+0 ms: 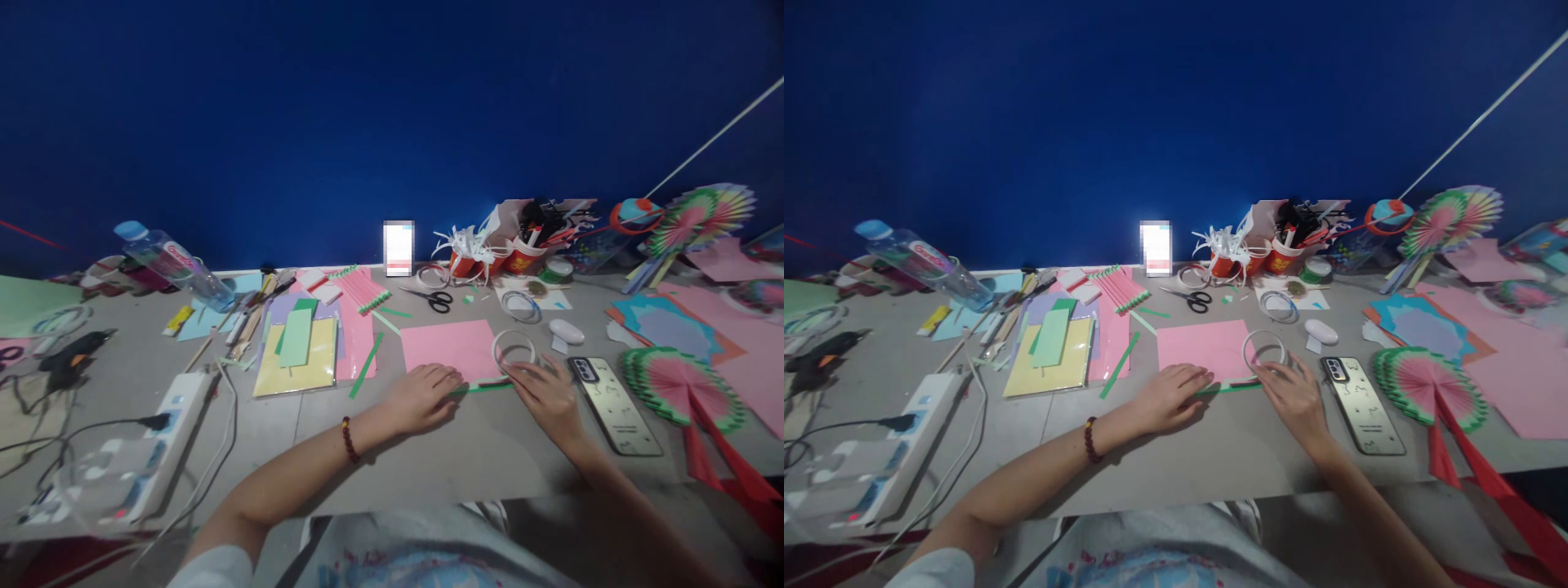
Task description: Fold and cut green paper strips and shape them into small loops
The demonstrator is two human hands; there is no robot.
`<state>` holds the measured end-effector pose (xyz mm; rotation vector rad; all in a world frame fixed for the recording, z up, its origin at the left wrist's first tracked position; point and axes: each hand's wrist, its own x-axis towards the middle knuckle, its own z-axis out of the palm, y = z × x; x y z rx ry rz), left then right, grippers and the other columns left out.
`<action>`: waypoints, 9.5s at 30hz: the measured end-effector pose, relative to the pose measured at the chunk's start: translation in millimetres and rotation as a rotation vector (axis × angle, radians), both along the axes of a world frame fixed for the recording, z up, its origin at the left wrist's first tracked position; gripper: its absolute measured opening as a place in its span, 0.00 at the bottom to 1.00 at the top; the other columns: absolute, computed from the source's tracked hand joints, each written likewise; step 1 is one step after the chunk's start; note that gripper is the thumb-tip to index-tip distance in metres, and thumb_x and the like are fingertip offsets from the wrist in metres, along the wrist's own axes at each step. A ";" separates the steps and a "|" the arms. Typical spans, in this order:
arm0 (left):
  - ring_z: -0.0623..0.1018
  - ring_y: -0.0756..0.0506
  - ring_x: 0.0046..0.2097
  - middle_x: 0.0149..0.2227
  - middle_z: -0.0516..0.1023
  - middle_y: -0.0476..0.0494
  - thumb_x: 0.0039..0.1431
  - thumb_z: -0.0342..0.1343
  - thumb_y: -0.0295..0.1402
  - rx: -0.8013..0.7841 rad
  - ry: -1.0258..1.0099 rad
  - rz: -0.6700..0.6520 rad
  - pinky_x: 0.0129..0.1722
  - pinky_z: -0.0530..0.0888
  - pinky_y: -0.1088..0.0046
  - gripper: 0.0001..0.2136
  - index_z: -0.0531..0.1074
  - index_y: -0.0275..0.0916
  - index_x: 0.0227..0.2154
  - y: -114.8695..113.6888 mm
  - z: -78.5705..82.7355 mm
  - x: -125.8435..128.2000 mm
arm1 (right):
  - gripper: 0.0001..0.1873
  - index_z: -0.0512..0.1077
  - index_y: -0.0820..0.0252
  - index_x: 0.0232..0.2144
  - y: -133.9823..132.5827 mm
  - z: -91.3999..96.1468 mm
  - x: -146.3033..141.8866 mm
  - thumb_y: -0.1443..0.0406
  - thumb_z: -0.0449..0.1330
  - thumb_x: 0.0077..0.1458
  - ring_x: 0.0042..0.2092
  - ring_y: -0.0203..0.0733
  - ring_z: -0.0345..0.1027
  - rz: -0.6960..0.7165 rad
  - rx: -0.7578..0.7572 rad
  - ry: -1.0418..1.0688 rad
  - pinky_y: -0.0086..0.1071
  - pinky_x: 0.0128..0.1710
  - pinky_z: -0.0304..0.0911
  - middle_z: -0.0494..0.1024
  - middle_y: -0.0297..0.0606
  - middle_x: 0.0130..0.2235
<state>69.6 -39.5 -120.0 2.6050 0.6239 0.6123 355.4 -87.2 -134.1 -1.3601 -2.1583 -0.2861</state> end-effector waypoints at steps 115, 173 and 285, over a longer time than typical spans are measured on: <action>0.63 0.55 0.18 0.16 0.68 0.50 0.48 0.65 0.41 -0.893 -0.946 0.642 0.16 0.61 0.78 0.12 0.75 0.37 0.20 46.7 88.9 -60.2 | 0.15 0.67 0.56 0.46 91.6 94.7 -185.9 0.63 0.60 0.55 0.38 0.38 0.68 0.342 -0.592 1.064 0.34 0.40 0.66 0.73 0.37 0.38; 0.82 0.46 0.38 0.40 0.82 0.39 0.55 0.60 0.22 0.415 -0.642 0.433 0.34 0.76 0.73 0.12 0.77 0.39 0.41 31.8 65.6 -52.7 | 0.12 0.68 0.54 0.38 91.1 88.9 -189.6 0.69 0.60 0.49 0.39 0.37 0.68 0.331 -0.404 1.255 0.34 0.43 0.64 0.73 0.33 0.37; 0.77 0.50 0.23 0.22 0.79 0.45 0.51 0.64 0.39 -0.647 -0.902 0.692 0.22 0.72 0.78 0.11 0.78 0.35 0.24 33.5 113.7 -62.1 | 0.14 0.73 0.59 0.29 112.6 124.7 -178.4 0.54 0.60 0.55 0.35 0.38 0.70 0.512 -0.770 0.803 0.34 0.39 0.66 0.76 0.35 0.32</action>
